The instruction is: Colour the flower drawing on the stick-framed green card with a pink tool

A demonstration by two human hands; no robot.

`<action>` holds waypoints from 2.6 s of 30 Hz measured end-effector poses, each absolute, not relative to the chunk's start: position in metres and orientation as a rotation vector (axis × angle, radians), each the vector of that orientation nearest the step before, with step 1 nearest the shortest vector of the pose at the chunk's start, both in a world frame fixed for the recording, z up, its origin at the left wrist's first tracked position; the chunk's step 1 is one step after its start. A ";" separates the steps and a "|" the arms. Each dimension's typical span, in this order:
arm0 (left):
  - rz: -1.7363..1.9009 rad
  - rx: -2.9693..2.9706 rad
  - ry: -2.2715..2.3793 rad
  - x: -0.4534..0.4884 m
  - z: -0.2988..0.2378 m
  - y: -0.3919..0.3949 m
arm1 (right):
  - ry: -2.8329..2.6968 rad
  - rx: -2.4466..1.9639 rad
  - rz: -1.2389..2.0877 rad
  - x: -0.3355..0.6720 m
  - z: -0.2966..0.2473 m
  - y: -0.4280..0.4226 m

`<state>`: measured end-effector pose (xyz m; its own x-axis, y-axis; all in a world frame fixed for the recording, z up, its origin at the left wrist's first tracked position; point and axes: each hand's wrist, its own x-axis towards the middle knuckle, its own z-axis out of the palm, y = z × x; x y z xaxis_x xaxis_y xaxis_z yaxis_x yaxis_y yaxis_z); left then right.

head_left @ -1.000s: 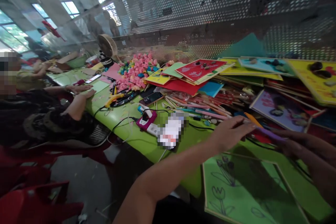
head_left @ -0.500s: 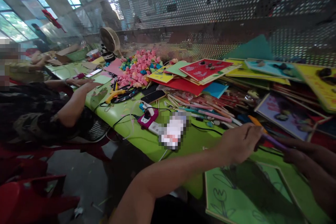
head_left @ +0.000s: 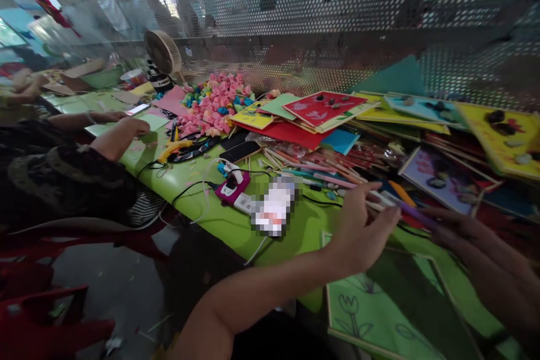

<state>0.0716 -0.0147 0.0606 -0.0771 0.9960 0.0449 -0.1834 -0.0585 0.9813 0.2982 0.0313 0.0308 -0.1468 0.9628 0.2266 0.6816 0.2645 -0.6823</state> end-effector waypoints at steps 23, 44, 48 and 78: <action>1.276 1.510 1.128 0.003 0.022 -0.088 | -2.489 -1.062 0.103 0.192 0.046 0.089; 1.554 1.649 1.409 -0.008 0.024 -0.089 | -2.588 -1.096 0.225 0.217 0.090 0.027; 1.277 2.033 1.416 -0.013 0.032 -0.087 | -2.605 -1.060 0.318 0.229 0.099 -0.019; 0.948 2.348 1.112 -0.012 0.016 -0.122 | -1.480 -1.713 1.099 0.268 0.048 -0.061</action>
<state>-0.0117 -0.1220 0.0163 0.4610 0.7848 0.4142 0.5332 -0.6181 0.5776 0.2683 -0.0612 0.0481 0.0280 0.9805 -0.1946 0.4698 -0.1847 -0.8632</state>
